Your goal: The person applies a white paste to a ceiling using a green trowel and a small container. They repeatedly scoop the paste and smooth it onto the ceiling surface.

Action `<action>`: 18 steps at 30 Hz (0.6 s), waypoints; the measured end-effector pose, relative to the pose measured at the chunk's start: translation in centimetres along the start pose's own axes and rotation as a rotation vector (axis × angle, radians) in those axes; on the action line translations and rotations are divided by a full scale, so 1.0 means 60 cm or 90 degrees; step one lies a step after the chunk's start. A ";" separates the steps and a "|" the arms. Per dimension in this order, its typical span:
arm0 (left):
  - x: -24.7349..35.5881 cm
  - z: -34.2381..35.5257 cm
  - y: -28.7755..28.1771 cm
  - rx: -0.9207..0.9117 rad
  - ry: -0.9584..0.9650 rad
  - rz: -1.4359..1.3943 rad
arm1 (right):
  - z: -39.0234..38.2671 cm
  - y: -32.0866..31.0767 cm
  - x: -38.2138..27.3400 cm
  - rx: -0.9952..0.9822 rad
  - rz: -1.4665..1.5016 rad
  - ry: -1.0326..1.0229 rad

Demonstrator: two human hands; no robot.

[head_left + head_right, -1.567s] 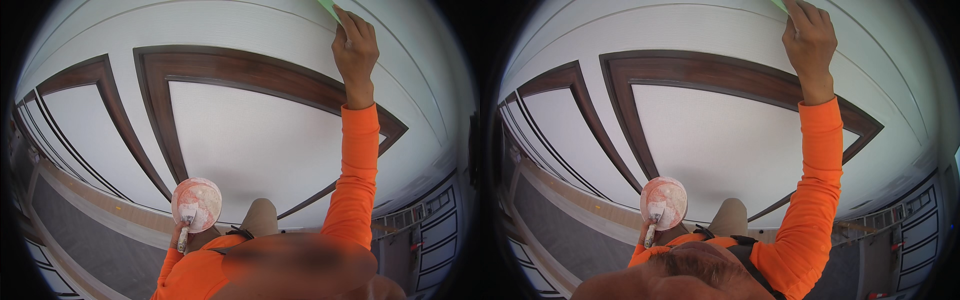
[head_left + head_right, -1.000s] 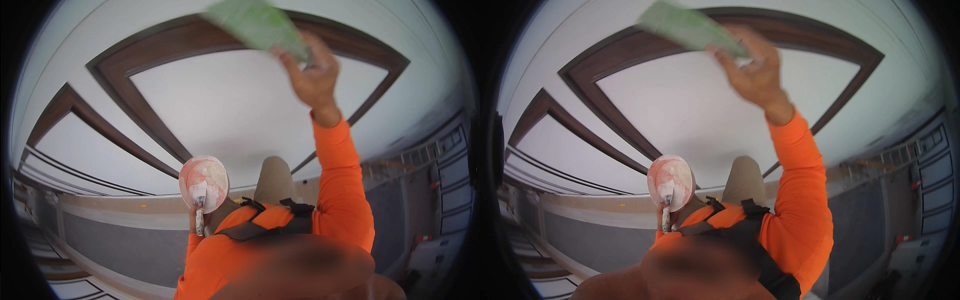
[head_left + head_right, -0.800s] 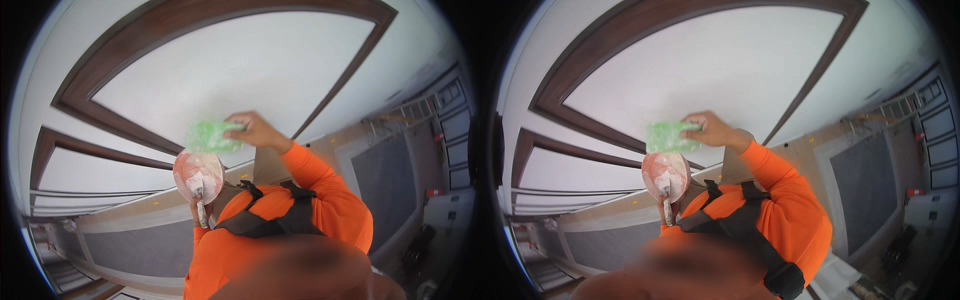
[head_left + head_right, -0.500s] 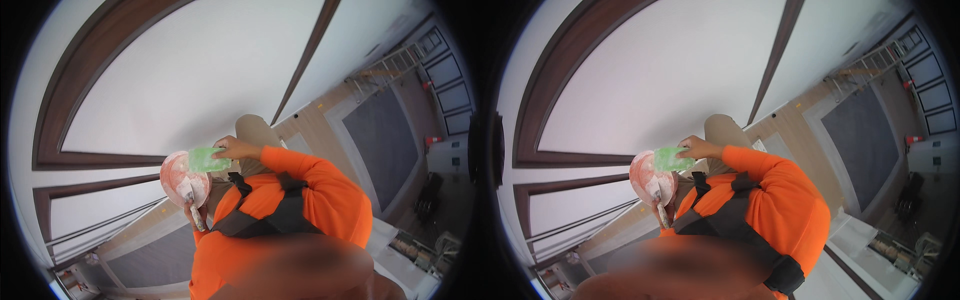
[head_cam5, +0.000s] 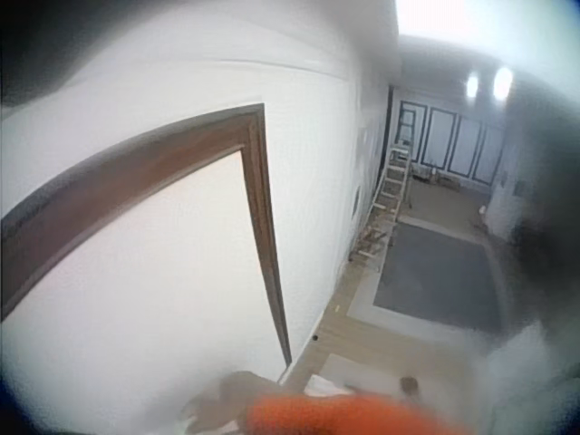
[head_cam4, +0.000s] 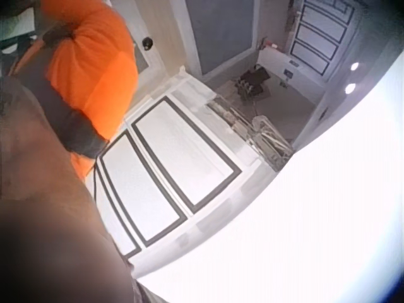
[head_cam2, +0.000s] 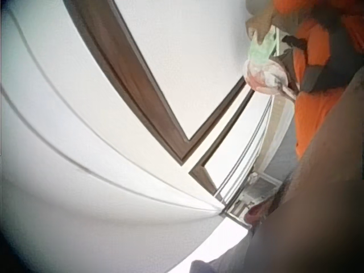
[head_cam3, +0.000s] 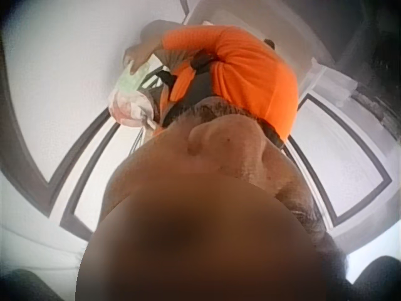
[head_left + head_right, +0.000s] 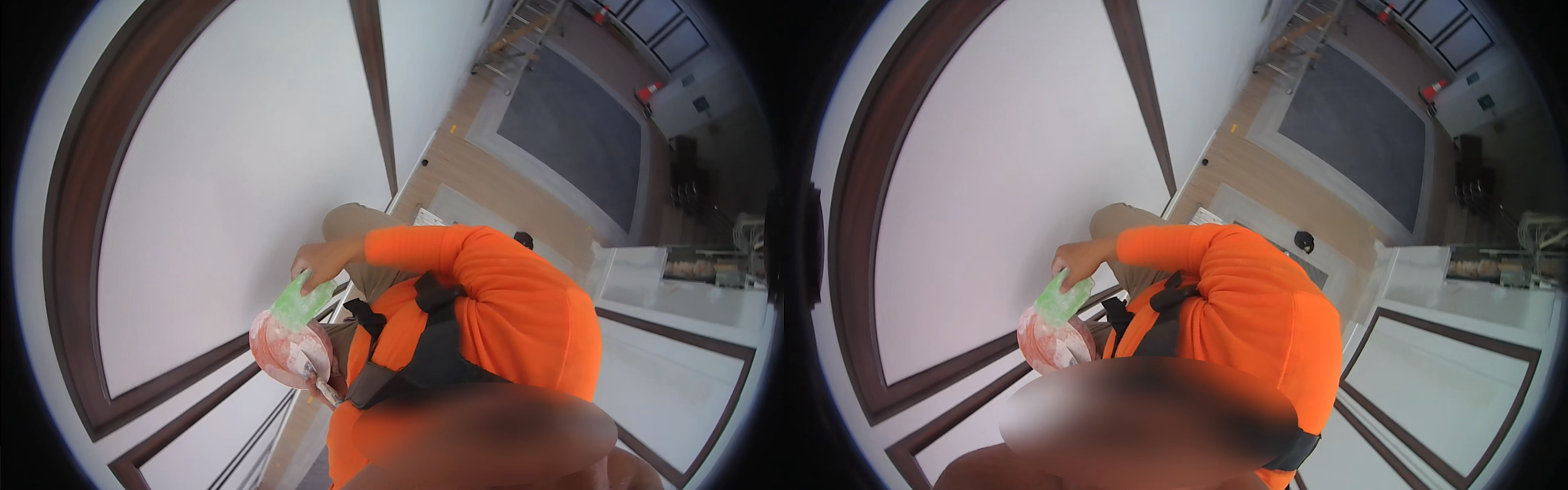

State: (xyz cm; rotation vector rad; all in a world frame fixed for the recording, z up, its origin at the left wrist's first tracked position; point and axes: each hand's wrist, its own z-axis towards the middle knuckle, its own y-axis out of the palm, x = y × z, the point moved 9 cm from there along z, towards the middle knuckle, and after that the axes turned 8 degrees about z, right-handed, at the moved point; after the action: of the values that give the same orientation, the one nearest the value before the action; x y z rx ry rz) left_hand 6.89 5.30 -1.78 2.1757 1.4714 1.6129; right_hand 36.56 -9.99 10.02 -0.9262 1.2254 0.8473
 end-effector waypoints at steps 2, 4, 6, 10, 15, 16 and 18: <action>0.004 0.013 0.001 -0.009 -0.006 0.014 | -0.007 0.009 0.015 -0.015 -0.023 0.015; 0.002 0.019 0.000 -0.013 -0.004 0.017 | -0.016 0.001 0.019 -0.027 -0.050 0.025; -0.002 0.022 -0.005 -0.013 -0.007 0.019 | -0.031 -0.018 0.022 -0.017 -0.079 0.034; -0.007 0.039 -0.011 -0.016 -0.011 0.022 | -0.022 -0.031 0.004 0.010 -0.031 -0.009; -0.011 0.044 -0.018 -0.021 -0.003 0.026 | -0.009 0.030 0.018 -0.028 -0.001 0.015; -0.010 0.045 -0.020 -0.021 0.000 0.028 | -0.008 0.031 0.020 -0.033 -0.046 -0.020; -0.011 0.051 -0.022 -0.020 0.000 0.029 | -0.015 0.018 0.034 -0.026 -0.046 0.000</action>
State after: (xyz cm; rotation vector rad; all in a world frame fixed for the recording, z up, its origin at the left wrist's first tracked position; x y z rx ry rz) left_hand 8.38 6.94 -4.33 2.2077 1.3972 1.6390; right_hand 35.52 -10.33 7.78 -0.9975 1.1721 0.8180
